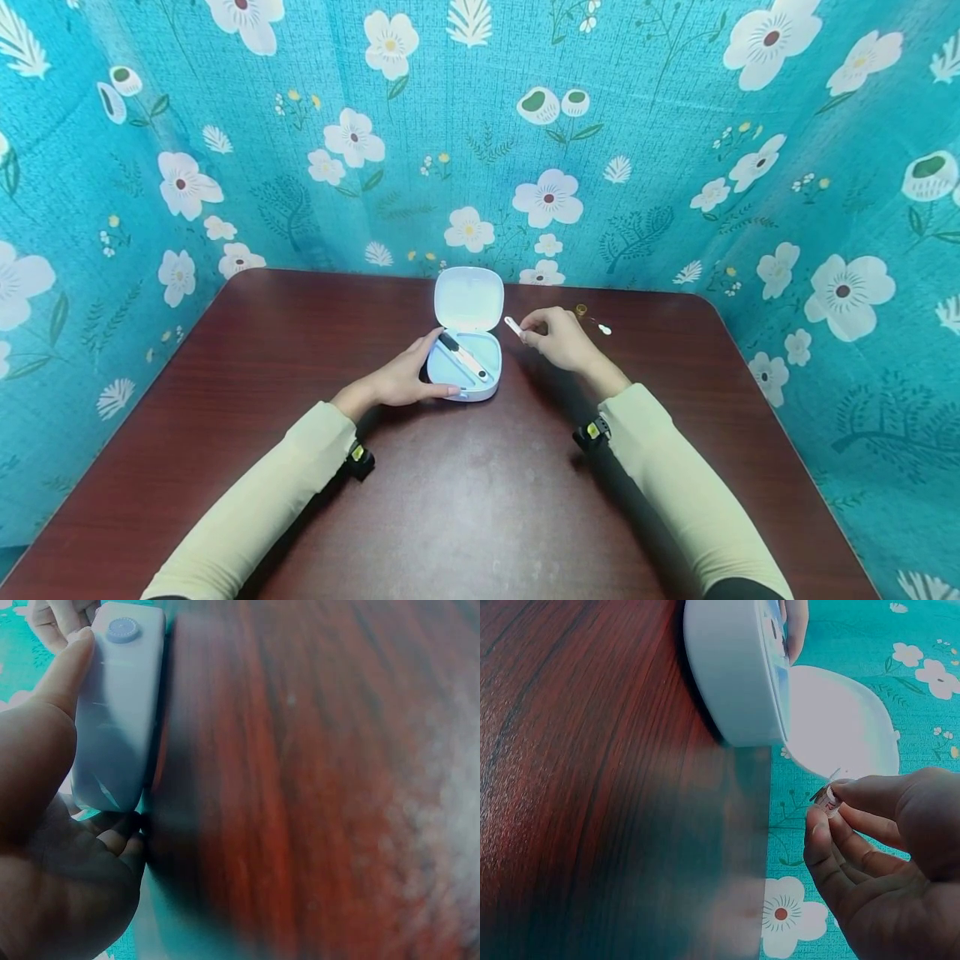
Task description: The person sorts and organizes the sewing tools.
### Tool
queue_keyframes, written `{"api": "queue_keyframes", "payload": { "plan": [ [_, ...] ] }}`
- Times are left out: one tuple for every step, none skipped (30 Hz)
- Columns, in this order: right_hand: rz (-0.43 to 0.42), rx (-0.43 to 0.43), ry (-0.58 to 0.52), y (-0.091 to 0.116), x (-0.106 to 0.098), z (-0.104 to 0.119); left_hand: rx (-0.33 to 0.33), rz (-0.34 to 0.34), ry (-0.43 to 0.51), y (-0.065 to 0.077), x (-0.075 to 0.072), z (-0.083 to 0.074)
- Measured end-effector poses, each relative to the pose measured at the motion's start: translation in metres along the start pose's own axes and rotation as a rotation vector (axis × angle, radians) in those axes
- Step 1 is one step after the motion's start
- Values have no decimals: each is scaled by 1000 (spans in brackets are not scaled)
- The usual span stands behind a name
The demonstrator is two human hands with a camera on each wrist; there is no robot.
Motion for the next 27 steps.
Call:
{"api": "queue_keyframes", "payload": {
  "plan": [
    [3,2,-2,0,0,1,0,-1,-1,0,0,0],
    [6,5,-4,-1,0,2,1,-3,-2,0,0,0],
    [9,8,-6,-1,0,2,-1,-2,-3,0,0,0],
    [11,9,-8,-1,0,3,-2,-1,-4,0,0,-1],
    [13,11,-11,-1,1,4,-1,0,-5,1,-1,-1],
    [15,12,-11,-1,1,5,-1,-1,-3,1,0,-1],
    [17,11,-9,-1,1,6,-2,-2,-2,1,0,-1],
    [18,10,-7,-1,2,7,-1,-4,1,1,0,-1],
    [17,8,-7,-1,2,8,-1,-5,4,1,0,-1],
    [16,4,-7,-1,2,9,0,-5,6,1,0,-2],
    [16,0,-5,-2,3,9,-1,-6,7,1,0,-1],
    [15,-4,-5,-2,3,11,-1,-7,9,1,0,-1],
    [15,-7,-7,-2,4,12,-2,-7,10,1,0,-1],
    [14,-11,-9,-2,4,13,-4,-7,10,1,0,-1],
    [13,-15,-10,-2,4,14,-4,-6,10,1,0,-1],
    [12,-18,-11,-2,5,15,-5,-6,10,0,0,-1],
    [12,-23,-11,-2,5,16,-6,-6,10,0,0,0],
    [8,-29,-8,-2,6,18,-6,-6,10,0,0,0],
    [4,-34,-1,-3,6,19,-7,-5,10,0,0,0],
    [-3,-40,7,-3,7,20,-8,-4,9,0,0,0],
    [-9,-45,15,-3,8,20,-8,-4,8,0,0,0],
    [-16,-52,23,-4,9,22,-7,-4,6,0,0,0],
    [-22,-57,31,-4,10,23,-6,-4,4,0,0,0],
    [-28,-61,39,-5,11,25,-5,-5,3,0,0,0],
    [-33,-62,46,-5,12,26,-3,-4,3,1,0,0],
    [-37,-67,52,-5,13,28,-2,-4,3,1,0,-1],
    [-40,-74,59,-5,14,29,-2,-4,4,1,0,-1]
  ]
}}
Point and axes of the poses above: each hand's wrist, its own y-axis away from the middle knuckle, its own x-axis out of the palm, z = x × y, the point moved 6 cm from there along -y, towards the middle knuckle, and after that the axes turned 5 degrees about y, right-handed, at the moved point
